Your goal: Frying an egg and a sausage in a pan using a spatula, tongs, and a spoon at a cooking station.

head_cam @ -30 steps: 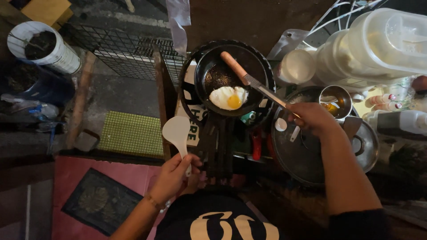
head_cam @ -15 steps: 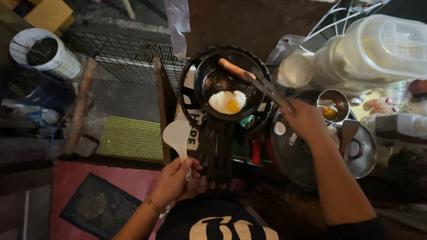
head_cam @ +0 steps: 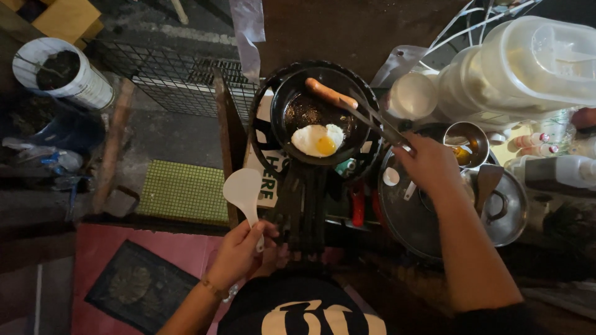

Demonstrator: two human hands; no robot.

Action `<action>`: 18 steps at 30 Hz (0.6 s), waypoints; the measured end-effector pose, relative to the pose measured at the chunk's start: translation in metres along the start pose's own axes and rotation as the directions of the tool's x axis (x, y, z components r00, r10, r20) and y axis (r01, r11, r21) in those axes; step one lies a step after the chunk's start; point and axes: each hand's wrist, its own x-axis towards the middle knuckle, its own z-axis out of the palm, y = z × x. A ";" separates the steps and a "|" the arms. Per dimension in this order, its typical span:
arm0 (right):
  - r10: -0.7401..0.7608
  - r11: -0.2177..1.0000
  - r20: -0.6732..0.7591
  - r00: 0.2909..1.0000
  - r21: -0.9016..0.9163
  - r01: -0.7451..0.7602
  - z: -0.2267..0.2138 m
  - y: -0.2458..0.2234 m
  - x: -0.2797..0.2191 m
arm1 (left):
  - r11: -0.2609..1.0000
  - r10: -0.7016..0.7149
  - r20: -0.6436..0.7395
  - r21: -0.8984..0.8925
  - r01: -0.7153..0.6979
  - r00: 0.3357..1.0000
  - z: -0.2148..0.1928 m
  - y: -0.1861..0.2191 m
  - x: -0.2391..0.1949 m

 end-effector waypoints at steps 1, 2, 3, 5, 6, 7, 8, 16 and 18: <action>0.000 1.000 0.002 1.000 0.000 0.000 0.005 0.005 -0.001 | 1.000 -0.002 0.000 -0.001 0.002 1.000 0.000 -0.002 -0.001; -0.003 1.000 -0.014 1.000 -0.028 0.002 0.010 0.010 0.000 | 1.000 -0.005 -0.003 -0.006 0.005 1.000 -0.001 -0.002 0.000; -0.006 0.998 -0.029 1.000 -0.056 0.004 0.014 0.016 0.000 | 1.000 -0.009 -0.005 -0.012 0.009 1.000 -0.001 -0.003 0.000; -0.029 0.997 -0.029 0.999 -0.067 0.027 0.006 0.013 -0.007 | 1.000 0.030 -0.002 -0.005 -0.030 1.000 -0.001 -0.011 0.005; -0.053 0.996 -0.029 0.998 -0.077 0.051 0.002 0.012 -0.011 | 0.998 0.069 0.001 0.003 -0.069 0.998 -0.001 -0.015 0.008; -0.049 0.996 -0.029 0.998 -0.076 0.047 0.005 0.016 -0.011 | 0.998 0.068 0.004 0.004 -0.068 0.998 -0.001 -0.015 0.008; -0.026 0.997 -0.042 0.999 -0.075 0.022 0.006 0.021 -0.011 | 0.998 0.036 0.021 -0.044 -0.035 0.999 0.000 -0.014 0.009; 0.313 0.875 0.017 0.950 0.383 -0.295 0.040 0.049 -0.055 | 0.997 0.023 -0.018 -0.073 -0.024 1.000 0.006 -0.010 0.021; 0.460 0.595 0.173 0.871 0.669 -0.446 0.049 0.041 -0.075 | 0.983 -0.125 -0.004 -0.136 0.123 0.992 0.008 0.001 0.020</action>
